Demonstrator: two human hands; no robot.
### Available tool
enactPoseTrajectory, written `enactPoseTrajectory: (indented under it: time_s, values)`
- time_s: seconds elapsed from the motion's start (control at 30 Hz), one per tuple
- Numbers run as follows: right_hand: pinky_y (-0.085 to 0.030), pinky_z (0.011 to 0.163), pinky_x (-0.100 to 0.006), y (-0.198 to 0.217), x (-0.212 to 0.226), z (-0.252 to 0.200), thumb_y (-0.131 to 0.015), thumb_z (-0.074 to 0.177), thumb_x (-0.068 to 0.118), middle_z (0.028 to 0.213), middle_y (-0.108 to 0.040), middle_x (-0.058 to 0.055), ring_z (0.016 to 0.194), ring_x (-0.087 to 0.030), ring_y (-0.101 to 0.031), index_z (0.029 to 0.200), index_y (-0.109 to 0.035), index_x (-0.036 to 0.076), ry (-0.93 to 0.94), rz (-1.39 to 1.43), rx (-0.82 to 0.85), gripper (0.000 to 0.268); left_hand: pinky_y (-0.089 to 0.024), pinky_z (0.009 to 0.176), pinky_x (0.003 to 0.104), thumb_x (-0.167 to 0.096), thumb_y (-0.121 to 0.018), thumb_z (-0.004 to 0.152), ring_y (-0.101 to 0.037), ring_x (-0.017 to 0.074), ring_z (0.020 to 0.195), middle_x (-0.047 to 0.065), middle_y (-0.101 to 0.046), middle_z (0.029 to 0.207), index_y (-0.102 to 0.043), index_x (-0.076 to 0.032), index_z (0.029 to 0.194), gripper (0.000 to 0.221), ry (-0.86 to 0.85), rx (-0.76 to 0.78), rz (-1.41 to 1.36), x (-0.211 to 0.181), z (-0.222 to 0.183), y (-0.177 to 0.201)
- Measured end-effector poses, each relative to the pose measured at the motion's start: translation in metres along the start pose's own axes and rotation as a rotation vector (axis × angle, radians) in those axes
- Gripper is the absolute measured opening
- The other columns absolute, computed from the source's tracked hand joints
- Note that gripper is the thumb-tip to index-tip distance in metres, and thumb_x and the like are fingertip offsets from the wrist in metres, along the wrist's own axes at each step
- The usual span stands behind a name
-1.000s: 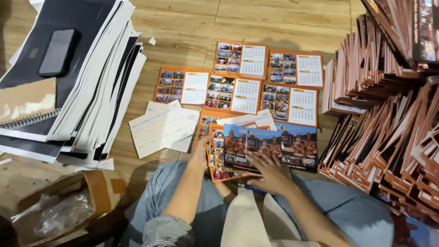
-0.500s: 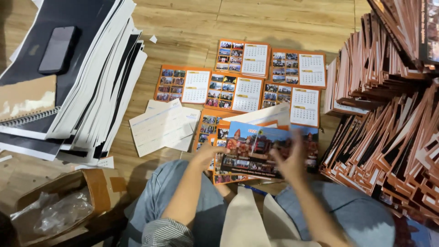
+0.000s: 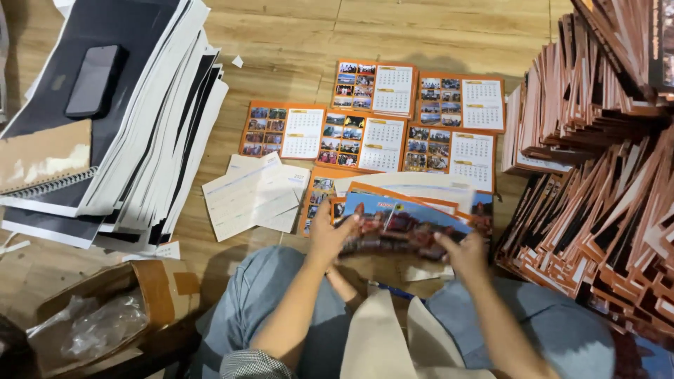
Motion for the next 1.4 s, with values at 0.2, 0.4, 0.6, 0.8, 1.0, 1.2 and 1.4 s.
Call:
enactPoseTrajectory:
  time_s: [0.2, 0.4, 0.6, 0.8, 1.0, 1.2, 1.4]
  values:
    - [-0.052, 0.074, -0.033, -0.002, 0.054, -0.018, -0.081, 0.071, 0.013, 0.086, -0.071, -0.006, 0.086, -0.021, -0.067, 0.096, -0.072, 0.013, 0.267, -0.102, 0.000, 0.026, -0.049, 0.090, 0.032, 0.003, -0.075, 0.070, -0.061, 0.0169, 0.098, 0.011, -0.067, 0.100, -0.048, -0.016, 0.135, 0.073, -0.345, -0.015, -0.132, -0.041, -0.011, 0.003]
    - [-0.044, 0.094, -0.050, -0.013, 0.056, -0.021, -0.077, 0.068, 0.003, 0.111, -0.059, -0.024, 0.106, -0.041, -0.056, 0.130, -0.034, -0.001, 0.302, 0.036, 0.042, 0.076, -0.029, 0.105, 0.038, 0.001, -0.076, 0.070, -0.048, 0.0252, 0.120, 0.015, -0.060, 0.120, -0.032, -0.012, 0.144, 0.087, -0.366, 0.005, -0.195, 0.018, 0.018, -0.003]
    - [-0.030, 0.105, -0.051, -0.027, -0.020, -0.004, -0.084, 0.063, 0.010, 0.111, -0.041, -0.026, 0.115, -0.039, -0.044, 0.120, -0.030, -0.003, 0.268, -0.097, 0.060, 0.079, -0.002, 0.113, 0.050, -0.028, -0.076, 0.077, 0.006, 0.0385, 0.141, 0.024, 0.006, 0.152, 0.001, -0.008, 0.149, 0.107, -0.066, 0.182, 0.004, 0.004, -0.012, -0.023]
    - [-0.040, 0.096, -0.054, -0.019, -0.002, -0.013, -0.058, 0.092, 0.015, 0.125, -0.041, -0.037, 0.119, -0.050, -0.041, 0.131, -0.031, -0.011, 0.339, -0.366, -0.126, 0.055, -0.008, 0.113, 0.051, -0.015, -0.066, 0.084, -0.004, 0.0399, 0.140, 0.024, -0.004, 0.151, -0.002, -0.008, 0.148, 0.091, -0.163, 0.155, 0.088, -0.032, -0.030, -0.026]
    - [-0.053, 0.079, -0.051, -0.025, -0.034, 0.002, -0.062, 0.087, 0.026, 0.119, -0.049, -0.035, 0.107, -0.046, -0.054, 0.141, -0.021, -0.004, 0.308, -0.453, -0.064, 0.075, -0.013, 0.112, 0.055, -0.019, -0.064, 0.085, -0.005, 0.0429, 0.139, 0.027, 0.000, 0.151, 0.002, -0.015, 0.149, 0.092, -0.102, 0.171, 0.119, -0.031, -0.027, -0.022]
    - [-0.018, 0.110, -0.058, 0.002, 0.023, -0.016, -0.048, 0.099, 0.027, 0.140, -0.030, -0.036, 0.131, -0.047, -0.026, 0.142, -0.024, -0.004, 0.100, -0.150, -0.173, 0.059, -0.017, 0.109, 0.057, -0.015, -0.062, 0.086, -0.011, 0.0465, 0.137, 0.031, -0.010, 0.149, -0.003, -0.005, 0.149, 0.086, -0.206, 0.238, 0.133, -0.072, -0.051, -0.017]
    - [-0.043, 0.093, -0.032, 0.020, 0.071, -0.067, -0.049, 0.097, 0.026, 0.117, -0.058, -0.003, 0.109, -0.019, -0.056, 0.123, -0.051, 0.019, -0.132, 0.449, -0.032, 0.027, -0.042, 0.097, 0.049, -0.023, -0.071, 0.080, -0.051, 0.0406, 0.118, 0.027, -0.053, 0.125, -0.048, -0.003, 0.132, 0.060, -0.287, 0.332, -0.187, -0.136, -0.099, 0.002]
Point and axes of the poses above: each hand's wrist, its own z-axis towards the middle knuckle, its own y-axis out of the back of the hand, x = y × z, the point moved 1 cm from there along z, towards the middle knuckle
